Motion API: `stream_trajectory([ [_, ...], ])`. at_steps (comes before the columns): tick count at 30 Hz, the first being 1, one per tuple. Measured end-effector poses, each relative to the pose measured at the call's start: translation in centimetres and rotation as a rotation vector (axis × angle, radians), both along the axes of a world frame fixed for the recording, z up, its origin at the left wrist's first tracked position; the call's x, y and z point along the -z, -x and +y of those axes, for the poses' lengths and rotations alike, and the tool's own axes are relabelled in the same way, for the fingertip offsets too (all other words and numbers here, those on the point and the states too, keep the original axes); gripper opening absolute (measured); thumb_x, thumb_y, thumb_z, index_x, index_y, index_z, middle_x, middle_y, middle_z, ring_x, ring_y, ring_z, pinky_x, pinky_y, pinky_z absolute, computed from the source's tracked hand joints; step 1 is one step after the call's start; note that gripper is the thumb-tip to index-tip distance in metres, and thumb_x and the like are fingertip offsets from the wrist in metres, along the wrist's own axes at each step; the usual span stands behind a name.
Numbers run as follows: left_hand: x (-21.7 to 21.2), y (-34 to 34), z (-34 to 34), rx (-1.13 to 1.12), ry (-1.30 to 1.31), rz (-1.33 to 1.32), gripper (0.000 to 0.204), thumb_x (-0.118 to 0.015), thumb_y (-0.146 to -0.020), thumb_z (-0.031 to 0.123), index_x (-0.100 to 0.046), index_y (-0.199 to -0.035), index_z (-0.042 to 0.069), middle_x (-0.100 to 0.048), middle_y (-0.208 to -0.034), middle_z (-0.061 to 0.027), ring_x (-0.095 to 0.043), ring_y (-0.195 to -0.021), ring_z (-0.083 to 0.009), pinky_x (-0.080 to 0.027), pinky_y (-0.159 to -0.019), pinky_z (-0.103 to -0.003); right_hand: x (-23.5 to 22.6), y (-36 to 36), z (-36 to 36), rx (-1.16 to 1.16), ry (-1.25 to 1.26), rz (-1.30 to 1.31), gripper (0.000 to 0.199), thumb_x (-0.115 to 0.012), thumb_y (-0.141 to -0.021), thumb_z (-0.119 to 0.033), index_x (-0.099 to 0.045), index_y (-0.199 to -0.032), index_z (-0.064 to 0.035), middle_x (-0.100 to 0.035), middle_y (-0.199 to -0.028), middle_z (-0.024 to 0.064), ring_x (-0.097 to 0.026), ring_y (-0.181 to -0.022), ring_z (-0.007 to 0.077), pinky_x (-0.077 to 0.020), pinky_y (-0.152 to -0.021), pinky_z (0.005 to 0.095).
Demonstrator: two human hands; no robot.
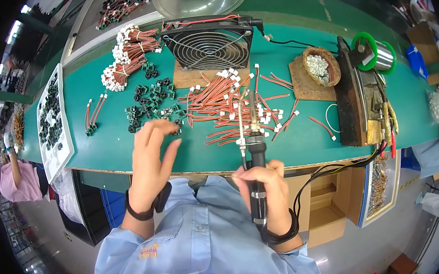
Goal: Soldering wires and small connectors onto electronic circuit boards at a factory workbench.
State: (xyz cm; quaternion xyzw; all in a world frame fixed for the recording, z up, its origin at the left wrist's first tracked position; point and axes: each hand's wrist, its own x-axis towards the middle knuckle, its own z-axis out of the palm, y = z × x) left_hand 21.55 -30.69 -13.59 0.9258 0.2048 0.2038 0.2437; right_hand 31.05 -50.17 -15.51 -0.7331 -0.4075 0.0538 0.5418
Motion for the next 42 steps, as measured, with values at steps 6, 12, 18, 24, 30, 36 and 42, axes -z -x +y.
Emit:
stream_trajectory([
  [6, 1.2, 1.3, -1.0, 0.07, -0.038, 0.108, 0.03, -0.067, -0.069, 0.004, -0.059, -0.098, 0.004, -0.051, -0.099, -0.0089, -0.049, -0.087, -0.0266, -0.039, -0.077, -0.035, 0.5, 0.2, 0.1, 0.016, -0.065, 0.05, 0.037, -0.064, -0.073, 0.011, -0.04, -0.095, -0.009, -0.055, -0.084, 0.0085, -0.057, -0.074, 0.016, -0.0462, -0.07, 0.0269],
  [12, 1.5, 3.3, -2.1, 0.228, 0.0, 0.125, 0.036, -0.069, -0.066, 0.005, -0.061, -0.101, 0.006, -0.051, -0.097, -0.0089, -0.049, -0.086, -0.0264, -0.041, -0.076, -0.036, 0.8, 0.4, 0.5, 0.028, -0.077, 0.126, 0.037, -0.063, -0.075, 0.01, -0.039, -0.097, -0.0086, -0.056, -0.082, 0.0096, -0.058, -0.075, 0.0158, -0.0468, -0.071, 0.0283],
  [18, 4.0, 5.0, -2.3, 0.292, -0.109, -0.008, 0.037, -0.069, -0.066, 0.004, -0.061, -0.101, 0.006, -0.052, -0.094, -0.0097, -0.051, -0.083, -0.026, -0.042, -0.072, -0.035, 0.1, 1.0, 1.6, 0.018, -0.11, 0.238, 0.037, -0.062, -0.076, 0.009, -0.038, -0.099, -0.0083, -0.056, -0.081, 0.0106, -0.057, -0.075, 0.0154, -0.0466, -0.071, 0.0285],
  [24, 3.0, 5.1, -2.1, 0.25, 0.257, -0.101, 0.035, -0.067, -0.07, 0.001, -0.058, -0.103, 0.004, -0.057, -0.092, -0.0115, -0.058, -0.078, -0.0246, -0.046, -0.07, -0.033, -1.1, 1.7, 1.9, -0.006, -0.202, 0.53, 0.041, -0.064, -0.075, 0.007, -0.036, -0.101, -0.0081, -0.055, -0.081, 0.0104, -0.053, -0.071, 0.013, -0.0432, -0.065, 0.0257],
  [30, -0.2, 3.6, -2.2, 0.247, 1.257, -0.325, 0.024, -0.056, -0.085, 0.005, -0.051, -0.108, -0.001, -0.059, -0.096, -0.0122, -0.059, -0.085, -0.0191, -0.047, -0.076, -0.031, -2.4, 2.1, 2.7, -0.068, -0.25, 0.562, 0.043, -0.065, -0.073, 0.005, -0.035, -0.101, -0.0082, -0.055, -0.081, 0.0104, -0.051, -0.069, 0.0119, -0.0407, -0.062, 0.025],
  [36, -1.0, 3.2, -2.4, 0.375, 1.575, -0.326, 0.022, -0.052, -0.089, 0.007, -0.05, -0.109, -0.002, -0.059, -0.101, -0.0141, -0.059, -0.087, -0.0181, -0.048, -0.078, -0.031, -3.4, 2.0, 2.9, -0.167, -0.222, 0.366, 0.045, -0.066, -0.072, 0.005, -0.034, -0.102, -0.0074, -0.054, -0.081, 0.0111, -0.052, -0.07, 0.0121, -0.0407, -0.063, 0.0253],
  [42, -1.0, 3.4, -2.5, 0.395, 1.593, -0.337, 0.023, -0.051, -0.09, 0.009, -0.05, -0.11, -0.002, -0.058, -0.101, -0.0135, -0.058, -0.088, -0.0175, -0.047, -0.078, -0.03, -4.0, 3.1, 3.4, -0.045, -0.295, 0.53, 0.041, -0.071, -0.07, 0.002, -0.041, -0.097, -0.0076, -0.061, -0.079, 0.0056, -0.055, -0.071, 0.0128, -0.0408, -0.066, 0.0276],
])
